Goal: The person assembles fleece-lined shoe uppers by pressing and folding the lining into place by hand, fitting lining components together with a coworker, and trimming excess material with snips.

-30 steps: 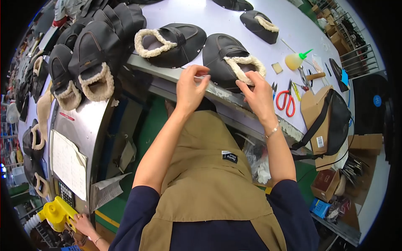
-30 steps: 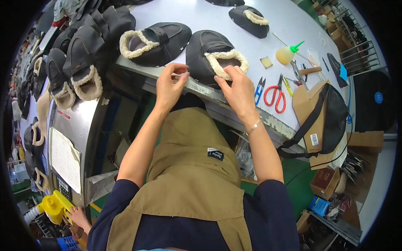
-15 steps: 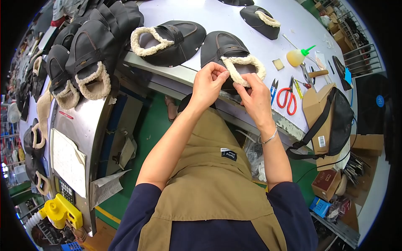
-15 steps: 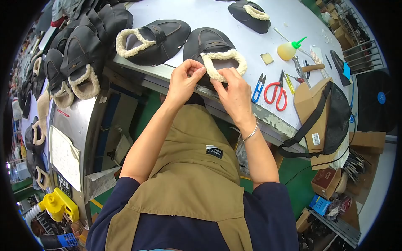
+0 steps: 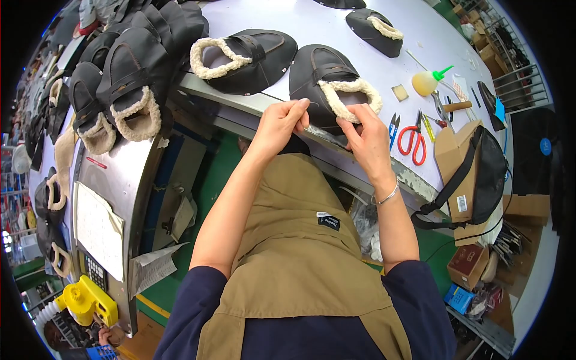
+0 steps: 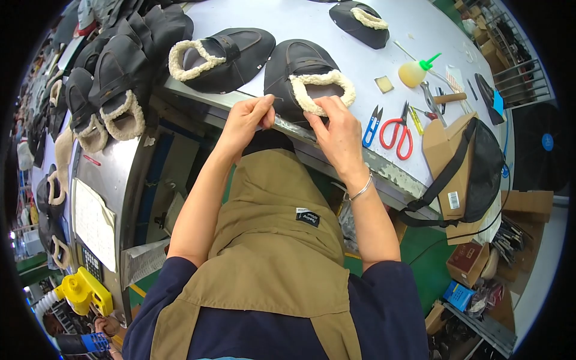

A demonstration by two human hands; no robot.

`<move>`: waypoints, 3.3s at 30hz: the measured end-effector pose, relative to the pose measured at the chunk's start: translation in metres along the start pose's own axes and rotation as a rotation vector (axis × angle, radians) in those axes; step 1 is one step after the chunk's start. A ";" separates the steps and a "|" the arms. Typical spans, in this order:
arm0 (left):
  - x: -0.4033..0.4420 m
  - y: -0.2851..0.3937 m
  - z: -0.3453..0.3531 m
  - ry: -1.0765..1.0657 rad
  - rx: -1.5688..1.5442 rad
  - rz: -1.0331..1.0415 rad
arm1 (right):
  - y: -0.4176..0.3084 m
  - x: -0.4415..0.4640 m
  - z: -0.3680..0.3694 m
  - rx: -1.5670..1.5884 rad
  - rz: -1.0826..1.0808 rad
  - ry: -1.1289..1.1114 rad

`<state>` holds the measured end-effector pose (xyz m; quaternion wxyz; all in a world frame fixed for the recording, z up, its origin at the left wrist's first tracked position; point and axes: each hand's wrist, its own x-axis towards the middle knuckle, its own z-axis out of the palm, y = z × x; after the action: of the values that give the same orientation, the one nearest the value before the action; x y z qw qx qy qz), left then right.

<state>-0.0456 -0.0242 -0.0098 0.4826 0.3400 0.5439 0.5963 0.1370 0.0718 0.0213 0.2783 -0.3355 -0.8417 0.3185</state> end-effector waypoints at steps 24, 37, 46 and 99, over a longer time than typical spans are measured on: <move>-0.040 -0.015 0.001 -0.052 -0.458 -0.070 | -0.018 -0.006 0.005 -0.132 -0.387 0.336; -0.354 -0.275 -0.104 0.959 0.273 -0.974 | 0.101 -0.110 0.249 0.168 -0.357 -0.629; -0.386 -0.350 -0.066 0.939 0.544 -1.081 | 0.111 -0.106 0.255 0.231 -0.128 -0.808; -0.288 0.105 -0.542 1.143 -0.365 0.310 | -0.227 0.022 0.364 0.297 -0.995 -0.247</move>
<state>-0.4846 -0.4640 0.0310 0.0732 -0.0464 0.5499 0.8307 -0.2125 -0.1691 -0.0424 0.3390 0.1869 -0.8716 0.3008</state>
